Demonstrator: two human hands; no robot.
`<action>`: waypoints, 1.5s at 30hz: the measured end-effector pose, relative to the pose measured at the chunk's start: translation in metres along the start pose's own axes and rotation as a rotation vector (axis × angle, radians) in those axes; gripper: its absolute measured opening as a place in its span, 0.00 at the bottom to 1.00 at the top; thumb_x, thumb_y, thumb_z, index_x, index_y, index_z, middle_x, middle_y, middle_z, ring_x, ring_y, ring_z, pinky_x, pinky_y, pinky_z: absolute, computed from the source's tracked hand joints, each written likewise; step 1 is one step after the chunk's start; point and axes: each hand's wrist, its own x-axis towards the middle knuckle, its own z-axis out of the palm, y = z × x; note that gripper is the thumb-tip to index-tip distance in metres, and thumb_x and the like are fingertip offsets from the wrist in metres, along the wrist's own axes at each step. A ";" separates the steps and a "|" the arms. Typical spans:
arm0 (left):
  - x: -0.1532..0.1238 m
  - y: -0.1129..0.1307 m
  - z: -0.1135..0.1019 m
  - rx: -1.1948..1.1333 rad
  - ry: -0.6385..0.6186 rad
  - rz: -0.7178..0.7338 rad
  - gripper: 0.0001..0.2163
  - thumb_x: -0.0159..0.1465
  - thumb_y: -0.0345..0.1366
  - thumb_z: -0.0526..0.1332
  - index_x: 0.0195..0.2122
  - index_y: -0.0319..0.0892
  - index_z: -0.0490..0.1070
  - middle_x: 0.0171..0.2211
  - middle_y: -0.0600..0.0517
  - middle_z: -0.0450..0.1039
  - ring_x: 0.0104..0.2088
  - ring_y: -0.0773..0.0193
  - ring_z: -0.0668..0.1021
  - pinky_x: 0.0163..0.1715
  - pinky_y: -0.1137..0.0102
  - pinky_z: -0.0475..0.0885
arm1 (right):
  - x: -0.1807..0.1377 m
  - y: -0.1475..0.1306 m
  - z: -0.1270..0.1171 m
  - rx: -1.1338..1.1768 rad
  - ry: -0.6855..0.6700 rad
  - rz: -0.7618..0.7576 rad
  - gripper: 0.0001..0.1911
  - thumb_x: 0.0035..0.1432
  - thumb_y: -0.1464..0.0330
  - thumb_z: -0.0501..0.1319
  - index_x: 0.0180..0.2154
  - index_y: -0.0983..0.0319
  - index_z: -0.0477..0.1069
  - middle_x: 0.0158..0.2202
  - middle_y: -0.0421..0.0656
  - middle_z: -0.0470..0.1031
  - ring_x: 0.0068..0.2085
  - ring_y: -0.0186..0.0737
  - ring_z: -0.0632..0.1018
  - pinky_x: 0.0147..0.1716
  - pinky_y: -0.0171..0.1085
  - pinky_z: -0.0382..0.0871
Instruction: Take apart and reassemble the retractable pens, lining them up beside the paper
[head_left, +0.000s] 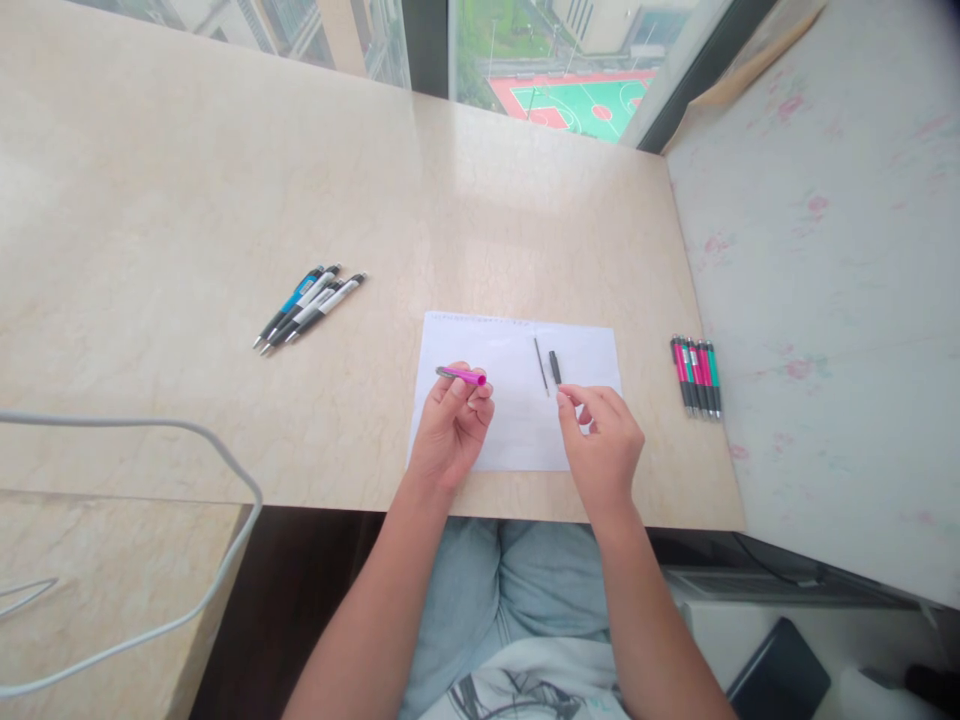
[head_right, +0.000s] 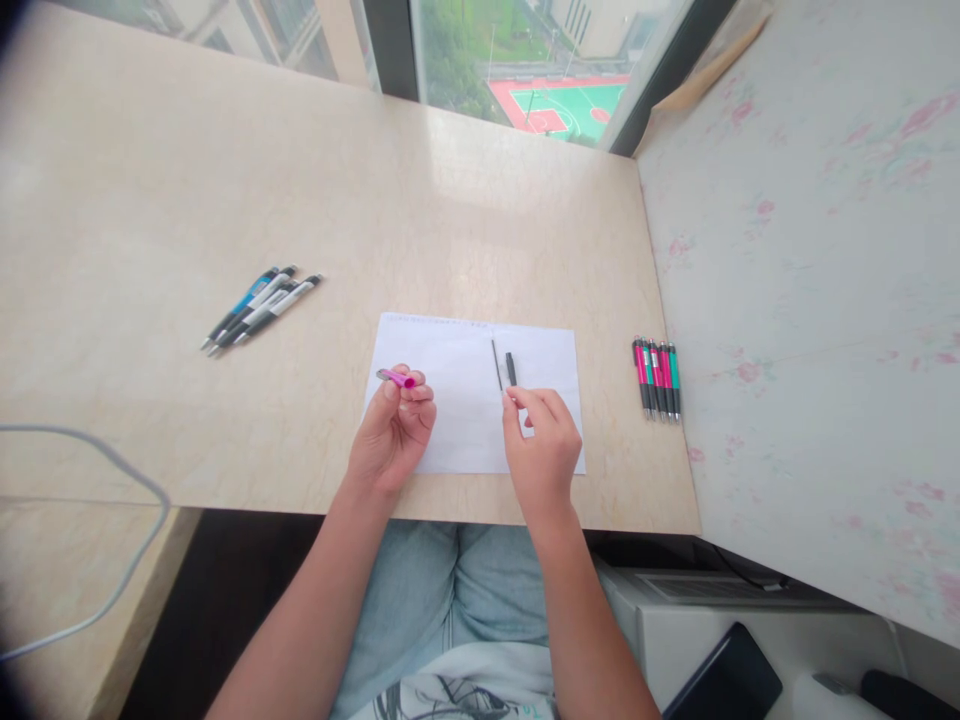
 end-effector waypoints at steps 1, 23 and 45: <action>0.000 0.000 0.000 0.006 0.000 -0.003 0.13 0.53 0.32 0.75 0.37 0.43 0.74 0.35 0.54 0.73 0.31 0.76 0.75 0.29 0.83 0.70 | 0.001 0.001 -0.001 0.005 -0.006 0.007 0.09 0.64 0.67 0.59 0.38 0.60 0.79 0.32 0.42 0.77 0.27 0.34 0.69 0.30 0.37 0.68; -0.008 0.005 0.020 0.935 0.037 0.483 0.09 0.56 0.28 0.71 0.38 0.42 0.79 0.36 0.50 0.78 0.37 0.63 0.78 0.41 0.71 0.72 | 0.005 -0.042 0.027 1.535 -0.327 0.919 0.11 0.57 0.73 0.62 0.42 0.62 0.76 0.49 0.46 0.80 0.55 0.40 0.78 0.63 0.42 0.67; 0.003 -0.021 -0.001 0.319 -0.017 0.118 0.11 0.56 0.33 0.72 0.40 0.43 0.75 0.33 0.54 0.75 0.31 0.73 0.75 0.37 0.75 0.71 | 0.003 -0.022 0.012 0.751 -0.283 0.412 0.12 0.63 0.61 0.61 0.42 0.57 0.80 0.41 0.44 0.78 0.39 0.37 0.77 0.30 0.34 0.74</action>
